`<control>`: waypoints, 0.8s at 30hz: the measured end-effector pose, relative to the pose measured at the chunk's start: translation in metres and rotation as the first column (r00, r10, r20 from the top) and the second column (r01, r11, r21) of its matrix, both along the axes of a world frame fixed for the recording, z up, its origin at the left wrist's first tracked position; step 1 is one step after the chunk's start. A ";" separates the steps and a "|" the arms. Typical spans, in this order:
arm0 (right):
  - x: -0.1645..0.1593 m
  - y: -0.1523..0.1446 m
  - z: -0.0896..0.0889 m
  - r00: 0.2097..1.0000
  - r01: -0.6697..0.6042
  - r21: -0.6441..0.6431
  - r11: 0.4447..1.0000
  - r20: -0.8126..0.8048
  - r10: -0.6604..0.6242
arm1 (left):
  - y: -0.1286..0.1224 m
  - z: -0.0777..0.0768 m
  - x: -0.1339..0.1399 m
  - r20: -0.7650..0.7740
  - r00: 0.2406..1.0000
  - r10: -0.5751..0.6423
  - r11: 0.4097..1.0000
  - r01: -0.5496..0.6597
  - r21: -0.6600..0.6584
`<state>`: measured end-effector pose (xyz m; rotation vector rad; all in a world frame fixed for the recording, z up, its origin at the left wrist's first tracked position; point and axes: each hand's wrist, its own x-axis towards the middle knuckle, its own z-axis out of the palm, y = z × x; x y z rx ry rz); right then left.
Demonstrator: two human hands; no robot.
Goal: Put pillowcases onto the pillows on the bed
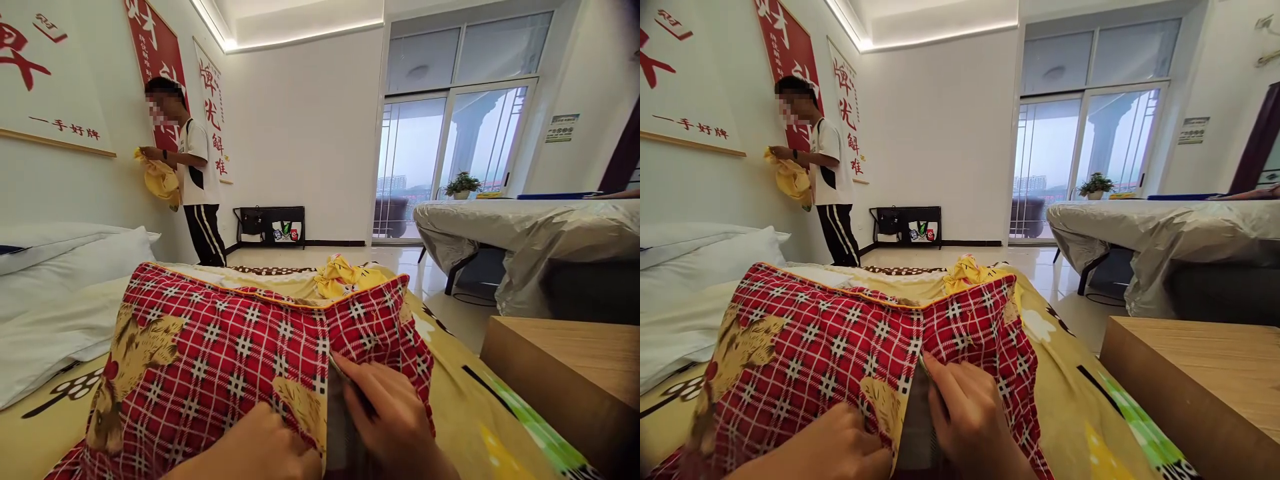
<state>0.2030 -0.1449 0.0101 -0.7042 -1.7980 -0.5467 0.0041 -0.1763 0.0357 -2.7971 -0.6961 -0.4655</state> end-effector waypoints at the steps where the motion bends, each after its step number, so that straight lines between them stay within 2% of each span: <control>1: -0.001 0.000 -0.001 1.000 -0.002 0.009 1.000 -0.012 0.002 | 0.000 0.008 0.003 0.051 0.999 0.010 0.998 -0.013 0.059; 3: -0.003 0.000 -0.002 0.999 -0.012 0.007 1.000 -0.036 0.013 | 0.005 0.023 0.011 0.196 0.980 0.038 0.983 -0.072 0.169; 5: -0.003 -0.001 -0.002 0.999 -0.020 -0.006 1.000 -0.043 0.020 | 0.015 0.036 0.020 0.292 0.950 0.112 0.964 -0.175 0.200; 7: -0.004 -0.001 -0.001 0.999 -0.020 0.005 1.000 -0.037 0.020 | 0.028 0.043 0.027 0.260 0.940 0.223 0.950 -0.269 0.159; 9: -0.004 0.000 0.000 0.999 -0.017 0.036 0.999 -0.027 0.018 | 0.038 0.047 0.031 0.159 0.931 0.329 0.936 -0.344 0.078; 11: -0.004 0.000 0.001 1.000 -0.015 0.053 0.998 -0.012 0.016 | 0.045 0.047 0.030 0.073 0.922 0.379 0.925 -0.379 -0.013; 13: -0.004 0.000 0.002 1.000 -0.014 0.047 0.999 0.006 0.014 | 0.048 0.048 0.026 0.067 0.918 0.391 0.918 -0.383 -0.107; 16: -0.003 -0.001 0.001 0.999 -0.020 0.033 0.999 0.033 0.019 | 0.050 0.049 0.019 0.152 0.910 0.386 0.903 -0.339 -0.262; 20: -0.003 0.000 0.001 0.998 -0.024 0.015 1.000 0.052 0.023 | 0.050 0.051 0.013 0.226 0.913 0.340 0.844 -0.190 -0.501; 22: -0.002 0.003 0.001 0.997 -0.015 -0.013 1.000 0.079 0.016 | 0.049 0.048 0.013 0.226 0.923 0.311 0.824 -0.143 -0.547; 24: -0.002 0.007 0.000 0.994 0.003 -0.022 1.000 0.112 0.000 | 0.049 0.043 0.014 0.215 0.924 0.315 0.850 -0.174 -0.498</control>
